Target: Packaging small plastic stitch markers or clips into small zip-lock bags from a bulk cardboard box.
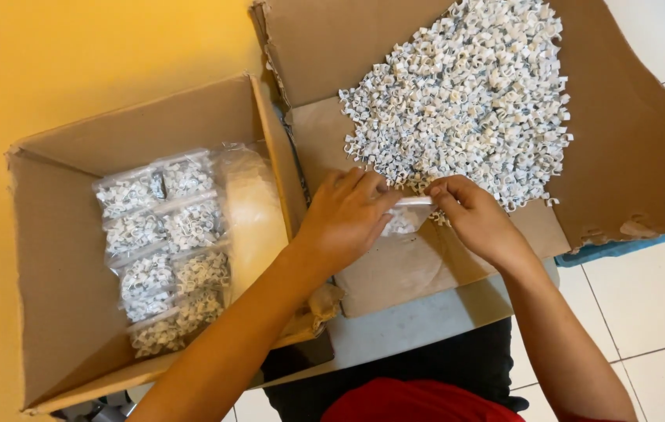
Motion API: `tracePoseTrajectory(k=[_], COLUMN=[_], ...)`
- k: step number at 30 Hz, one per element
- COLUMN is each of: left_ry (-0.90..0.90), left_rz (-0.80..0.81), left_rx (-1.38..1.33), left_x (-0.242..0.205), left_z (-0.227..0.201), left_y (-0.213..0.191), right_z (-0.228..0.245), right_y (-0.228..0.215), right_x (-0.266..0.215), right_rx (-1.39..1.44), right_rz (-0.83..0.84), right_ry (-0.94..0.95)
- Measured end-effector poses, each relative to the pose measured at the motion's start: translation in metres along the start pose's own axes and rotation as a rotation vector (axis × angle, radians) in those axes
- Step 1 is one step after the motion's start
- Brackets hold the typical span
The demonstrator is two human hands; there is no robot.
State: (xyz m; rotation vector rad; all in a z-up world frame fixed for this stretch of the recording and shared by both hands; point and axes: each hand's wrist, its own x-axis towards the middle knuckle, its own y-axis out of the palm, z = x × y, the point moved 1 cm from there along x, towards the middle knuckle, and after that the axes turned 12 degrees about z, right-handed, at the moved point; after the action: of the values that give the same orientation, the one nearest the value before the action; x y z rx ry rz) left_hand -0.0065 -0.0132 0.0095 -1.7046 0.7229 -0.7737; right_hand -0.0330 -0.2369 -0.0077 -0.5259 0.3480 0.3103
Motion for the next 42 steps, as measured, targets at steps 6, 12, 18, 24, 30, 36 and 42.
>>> tracePoseTrajectory(k=[6,12,18,24,30,36,42], left_ry=[0.053,0.081,0.045,-0.013,-0.102,-0.091,-0.122], left_rz=[-0.082,-0.083,-0.051,-0.036,0.013,0.053,0.053], left_rx=[0.058,0.041,-0.057,-0.040,-0.112,-0.209,-0.211], left_x=[0.002,0.002,0.002,-0.001,-0.009,-0.002,-0.007], left_z=[0.004,0.005,0.012,0.018,0.038,0.022,0.024], left_y=[0.022,0.031,0.038,0.038,0.045,0.032,0.024], right_z=[-0.005,0.028,0.012,0.003,-0.010,0.006,-0.020], right_y=[-0.001,-0.007,-0.001,0.000,-0.016,0.001,0.008], right_x=[0.001,-0.021,-0.014,-0.011,-0.019,-0.018,-0.001], right_rx=[0.002,-0.220,-0.791,-0.937,-0.899,-0.528,-0.415], right_rz=[0.014,-0.095,-0.211,-0.222,-0.270,-0.251,-0.290], right_ry=[-0.070,-0.282,-0.562,-0.543,-0.432,-0.594,-0.603])
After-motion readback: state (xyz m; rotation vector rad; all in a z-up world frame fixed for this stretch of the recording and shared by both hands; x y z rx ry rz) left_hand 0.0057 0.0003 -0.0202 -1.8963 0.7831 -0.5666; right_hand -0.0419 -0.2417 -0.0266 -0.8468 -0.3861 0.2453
